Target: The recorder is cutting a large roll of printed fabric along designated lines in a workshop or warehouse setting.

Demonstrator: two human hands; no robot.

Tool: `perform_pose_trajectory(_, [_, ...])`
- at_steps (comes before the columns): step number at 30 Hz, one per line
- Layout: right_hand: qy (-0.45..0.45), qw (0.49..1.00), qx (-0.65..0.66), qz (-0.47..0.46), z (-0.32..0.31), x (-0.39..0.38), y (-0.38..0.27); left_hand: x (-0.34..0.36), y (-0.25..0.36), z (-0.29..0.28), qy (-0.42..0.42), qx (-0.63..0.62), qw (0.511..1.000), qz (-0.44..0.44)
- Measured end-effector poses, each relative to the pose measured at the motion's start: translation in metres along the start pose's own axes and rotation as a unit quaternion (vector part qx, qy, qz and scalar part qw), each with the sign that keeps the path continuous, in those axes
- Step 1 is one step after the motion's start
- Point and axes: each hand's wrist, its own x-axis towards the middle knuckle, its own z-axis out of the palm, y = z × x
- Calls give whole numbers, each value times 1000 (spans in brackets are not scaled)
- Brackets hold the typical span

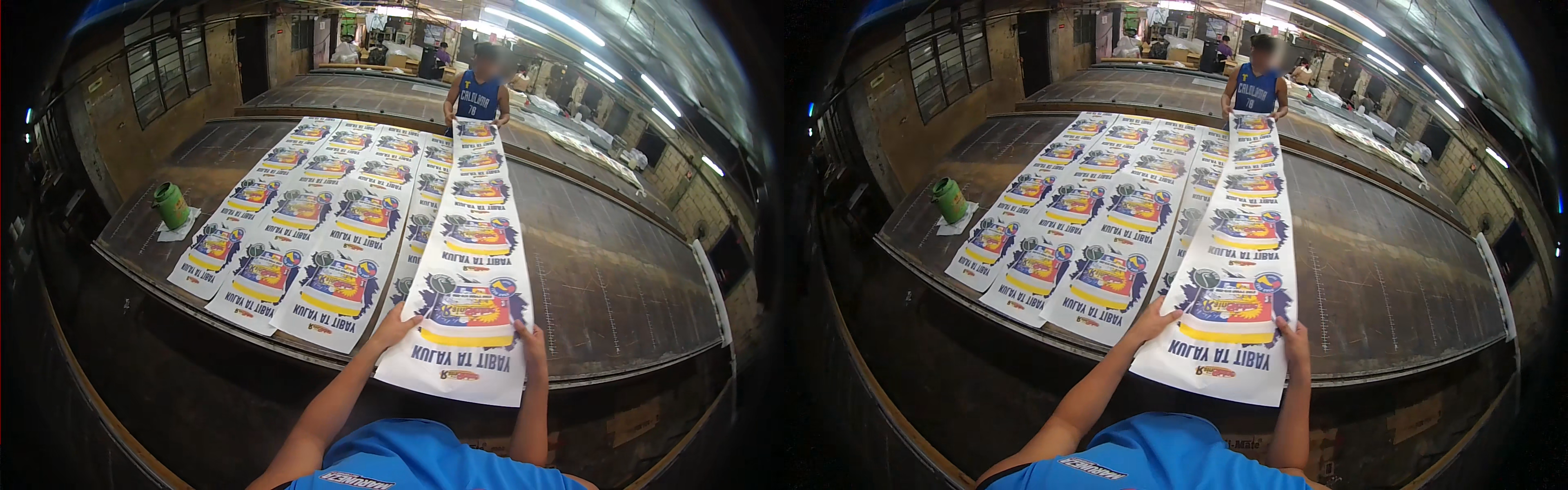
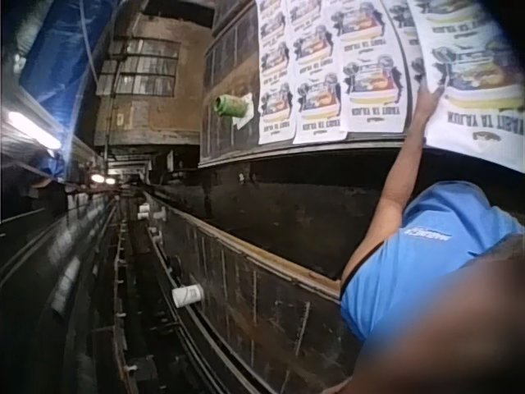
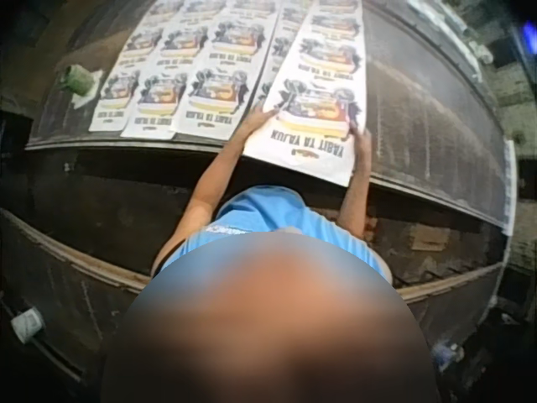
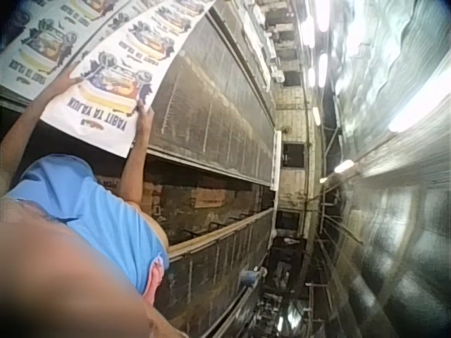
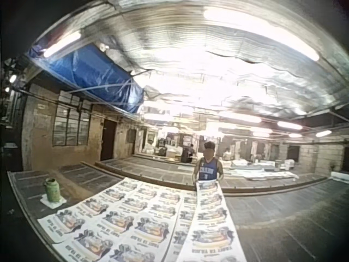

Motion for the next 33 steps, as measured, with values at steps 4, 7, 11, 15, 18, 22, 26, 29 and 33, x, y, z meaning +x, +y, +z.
perform_pose_trajectory(4, [27, 994, -73, 72, 21, 15, 98, -18, -40, -47, 56, 118, 991, 35])
perform_pose_trajectory(7, [78, 982, -126, 117, 28, 31, 181, -27, -82, -88, 48, 175, 982, -43])
perform_pose_trajectory(11, [103, 973, -193, 79, 32, 50, 254, -33, -115, -180, 196, 256, 945, -52])
perform_pose_trajectory(15, [118, 954, -258, 98, 31, 56, 271, -33, -113, -270, 328, 369, 868, -50])
perform_pose_trajectory(18, [138, 908, -382, 106, 29, 55, 264, -23, -104, -305, 341, 396, 845, -116])
perform_pose_trajectory(22, [111, 937, -304, 131, 32, 53, 256, 6, -93, -331, 360, 464, 787, -188])
perform_pose_trajectory(26, [119, 958, -201, 165, 37, 46, 250, 38, -82, -368, 368, 484, 772, -185])
perform_pose_trajectory(29, [92, 977, -124, 150, 47, 39, 233, 50, -81, -393, 297, 508, 778, -219])
perform_pose_trajectory(33, [40, 996, -37, 71, 71, 37, 165, 55, -93, -402, 237, 555, 758, -247])
